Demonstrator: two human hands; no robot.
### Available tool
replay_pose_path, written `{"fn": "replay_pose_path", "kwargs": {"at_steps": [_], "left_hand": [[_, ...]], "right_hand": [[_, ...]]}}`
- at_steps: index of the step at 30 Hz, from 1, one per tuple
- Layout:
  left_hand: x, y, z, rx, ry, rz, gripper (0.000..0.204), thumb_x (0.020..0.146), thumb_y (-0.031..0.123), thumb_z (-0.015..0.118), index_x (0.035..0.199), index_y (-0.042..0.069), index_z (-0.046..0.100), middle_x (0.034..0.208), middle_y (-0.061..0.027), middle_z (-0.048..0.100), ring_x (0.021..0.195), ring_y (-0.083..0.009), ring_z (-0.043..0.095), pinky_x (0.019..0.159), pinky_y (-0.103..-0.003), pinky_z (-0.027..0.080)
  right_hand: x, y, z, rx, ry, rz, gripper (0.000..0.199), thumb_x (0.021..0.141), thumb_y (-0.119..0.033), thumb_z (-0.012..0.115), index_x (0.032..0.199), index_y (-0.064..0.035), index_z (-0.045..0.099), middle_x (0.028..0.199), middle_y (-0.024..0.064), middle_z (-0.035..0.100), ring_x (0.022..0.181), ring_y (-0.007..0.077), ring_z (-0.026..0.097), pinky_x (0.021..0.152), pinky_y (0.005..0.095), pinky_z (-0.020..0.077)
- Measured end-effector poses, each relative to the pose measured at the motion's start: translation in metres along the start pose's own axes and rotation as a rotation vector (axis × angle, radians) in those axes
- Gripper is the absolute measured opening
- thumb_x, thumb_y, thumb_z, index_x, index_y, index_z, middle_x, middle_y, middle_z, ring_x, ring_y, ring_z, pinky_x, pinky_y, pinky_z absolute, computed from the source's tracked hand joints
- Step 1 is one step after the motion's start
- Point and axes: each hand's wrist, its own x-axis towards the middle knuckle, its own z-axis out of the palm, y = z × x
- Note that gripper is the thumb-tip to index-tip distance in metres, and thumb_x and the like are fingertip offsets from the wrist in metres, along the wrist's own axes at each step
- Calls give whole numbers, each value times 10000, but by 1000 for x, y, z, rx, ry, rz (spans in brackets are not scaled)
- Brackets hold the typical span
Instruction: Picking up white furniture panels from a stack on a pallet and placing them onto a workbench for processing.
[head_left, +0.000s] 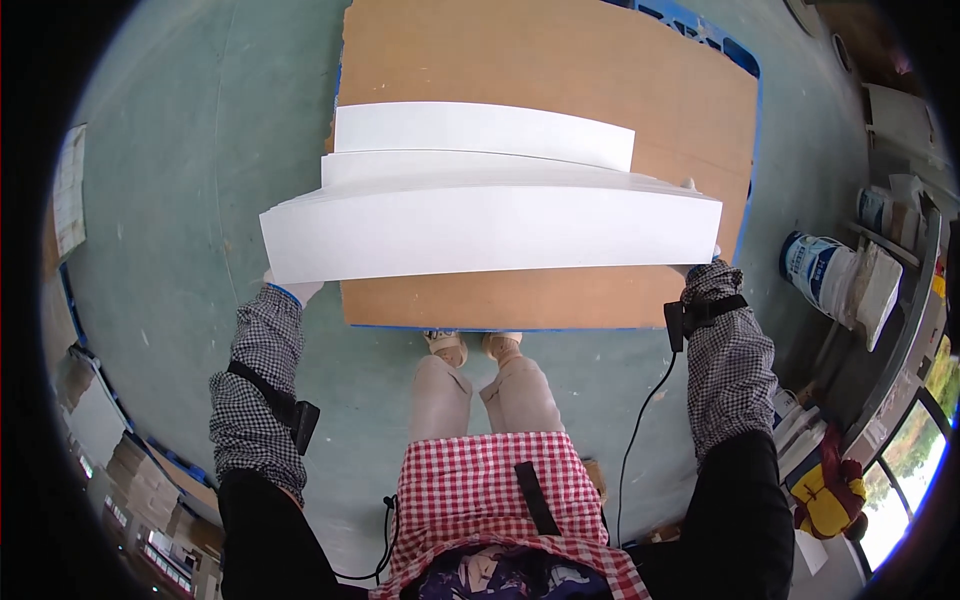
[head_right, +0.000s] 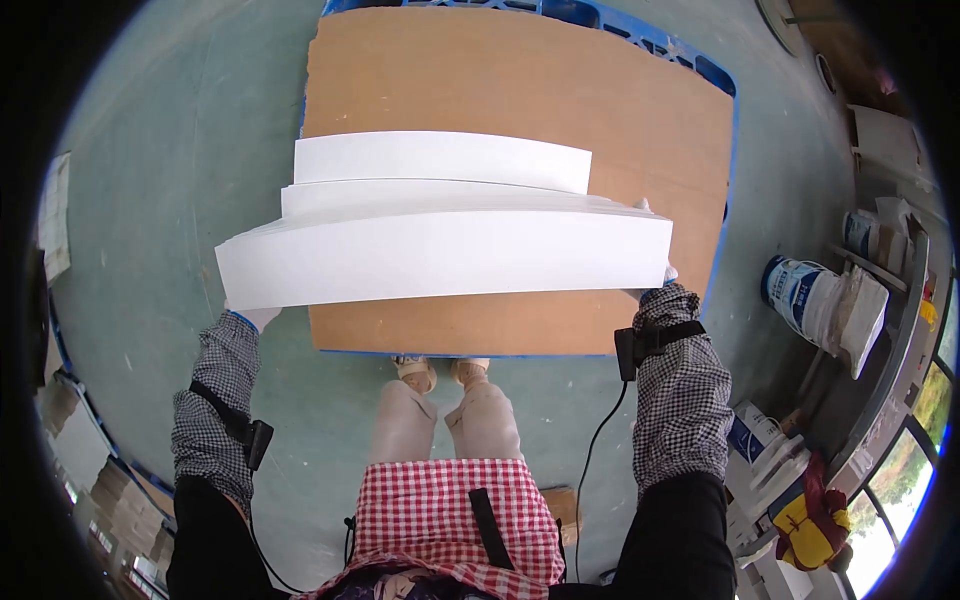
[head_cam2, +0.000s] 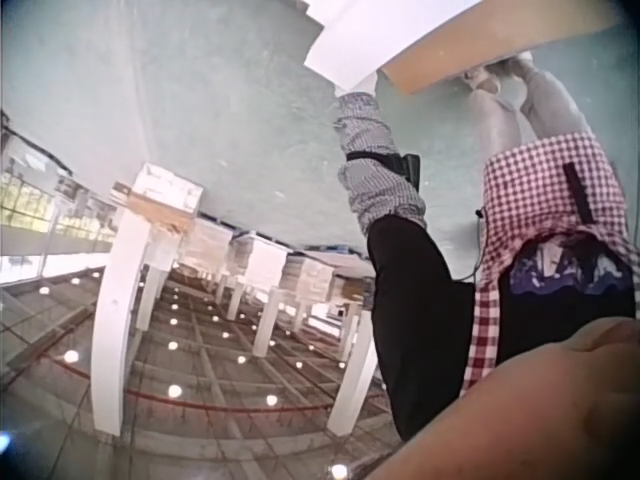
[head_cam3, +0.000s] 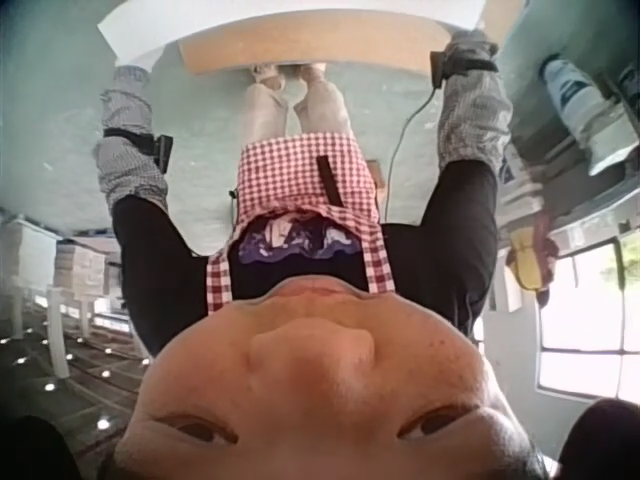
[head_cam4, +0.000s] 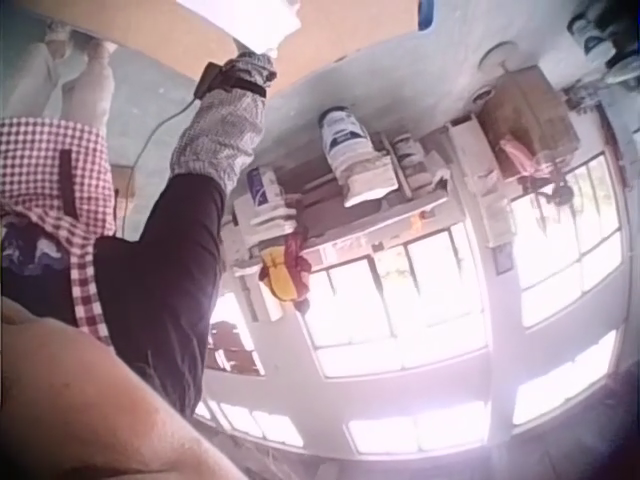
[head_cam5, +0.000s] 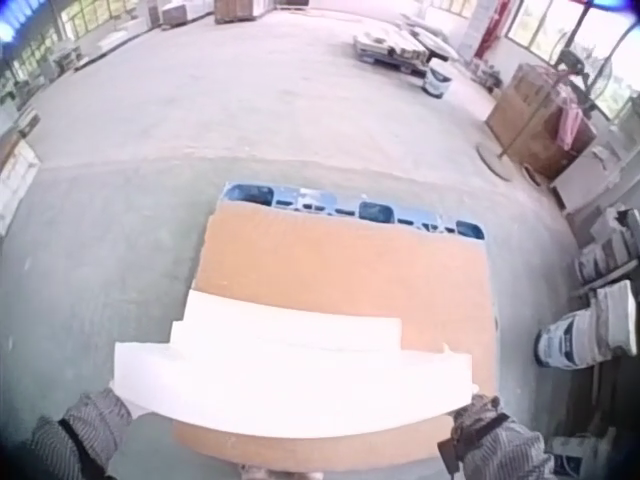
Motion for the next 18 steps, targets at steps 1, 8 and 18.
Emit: {"fn": "replay_pose_path", "kwargs": {"at_steps": [1,8,18], "left_hand": [[0,-2,2,-1,1,-5,348,939,224,538,1253,76,524,1213,-141,561,1102,-267,558,922,-373,487],[35,18,-38,-1946,11,-469,532,976,456,460,1253,5,506,1190,-118,577,1056,-181,574,860,-330,504],[14,55,-64,-1920,51,-557,568,983,496,401,1236,5,534,1164,-111,611,1006,-187,604,832,-335,518]], "right_hand": [[1,-1,-1,-16,-13,-4,552,992,-485,395,1286,-25,479,1227,100,553,1089,164,551,914,324,486],[25,5,-17,-336,101,-160,525,954,-467,515,1156,13,579,1111,132,617,977,150,606,799,287,525],[17,19,-13,-330,194,-288,413,941,-380,580,1046,13,650,913,106,666,814,164,642,701,287,535]]}}
